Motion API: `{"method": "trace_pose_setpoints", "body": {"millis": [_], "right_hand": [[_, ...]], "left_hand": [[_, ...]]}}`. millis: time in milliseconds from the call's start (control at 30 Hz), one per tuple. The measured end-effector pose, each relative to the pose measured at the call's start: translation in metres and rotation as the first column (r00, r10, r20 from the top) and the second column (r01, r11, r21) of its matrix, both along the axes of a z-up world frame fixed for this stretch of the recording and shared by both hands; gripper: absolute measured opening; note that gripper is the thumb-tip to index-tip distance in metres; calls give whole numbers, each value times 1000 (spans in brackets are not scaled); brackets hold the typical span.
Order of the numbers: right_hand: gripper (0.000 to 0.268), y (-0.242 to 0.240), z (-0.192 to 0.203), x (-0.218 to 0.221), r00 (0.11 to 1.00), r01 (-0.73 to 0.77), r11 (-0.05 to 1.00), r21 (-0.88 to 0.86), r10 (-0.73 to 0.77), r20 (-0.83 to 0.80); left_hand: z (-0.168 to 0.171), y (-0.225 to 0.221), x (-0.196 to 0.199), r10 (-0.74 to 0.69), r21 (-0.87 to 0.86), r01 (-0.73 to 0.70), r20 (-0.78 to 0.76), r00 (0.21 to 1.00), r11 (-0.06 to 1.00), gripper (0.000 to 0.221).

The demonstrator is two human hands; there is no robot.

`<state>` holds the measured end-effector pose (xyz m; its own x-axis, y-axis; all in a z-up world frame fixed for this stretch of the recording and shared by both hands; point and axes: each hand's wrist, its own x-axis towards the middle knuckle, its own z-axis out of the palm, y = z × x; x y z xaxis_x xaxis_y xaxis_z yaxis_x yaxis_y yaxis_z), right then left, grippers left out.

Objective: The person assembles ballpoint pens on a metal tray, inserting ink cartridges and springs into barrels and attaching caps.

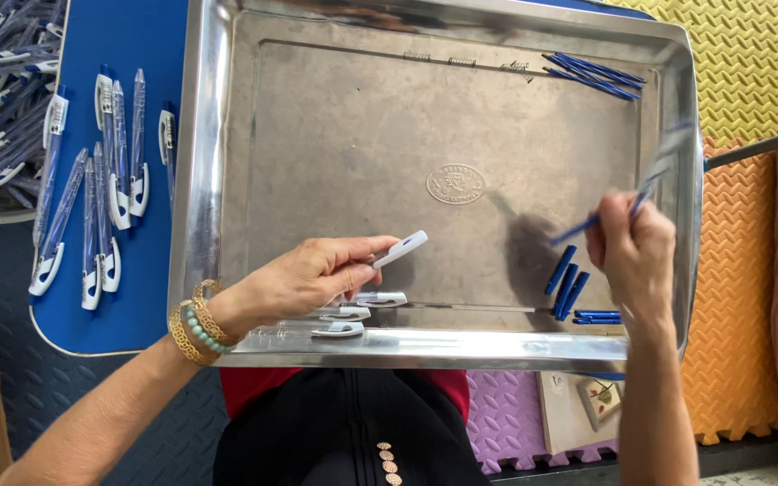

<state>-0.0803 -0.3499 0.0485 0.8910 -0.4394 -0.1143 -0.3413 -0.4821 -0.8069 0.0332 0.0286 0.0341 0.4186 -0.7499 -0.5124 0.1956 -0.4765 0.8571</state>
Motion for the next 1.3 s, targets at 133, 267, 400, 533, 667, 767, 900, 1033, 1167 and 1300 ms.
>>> {"method": "trace_pose_setpoints", "body": {"millis": [133,267,400,533,667,767,900,1033,1167,1300], "right_hand": [[49,-39,-31,-33,922,-96,937,-336,-43,-384],[58,-34,-25,-44,929,-235,820,-522,31,-369],[28,-7,-41,-28,989,-120,888,-445,70,-127],[30,18,-43,2,974,-226,878,-422,219,-64],[20,27,-43,35,913,-373,861,-347,407,27],[17,45,-50,60,843,-482,849,-215,517,149],[13,54,-74,81,835,-545,832,-103,549,23],[15,44,-62,88,859,-508,843,-174,511,-30],[19,-7,-75,95,905,-419,802,-426,410,-118],[19,-50,-85,100,952,-306,711,-633,216,-218]], "left_hand": [[-14,-6,8,-90,38,83,250,964,996,54],[-9,-17,15,-232,155,174,582,780,973,34],[-46,-49,30,-434,438,-38,897,79,898,32],[-22,-89,41,-625,625,15,779,48,781,22],[2,-94,52,-541,544,23,837,-77,839,18],[9,-99,51,-508,511,27,859,-63,859,18],[11,-93,58,-437,436,-27,897,-66,899,21],[31,-73,64,-410,409,-21,912,-13,912,21],[27,-58,83,-569,576,-92,817,92,812,22],[11,-60,91,-640,650,-103,759,117,753,20]]}}
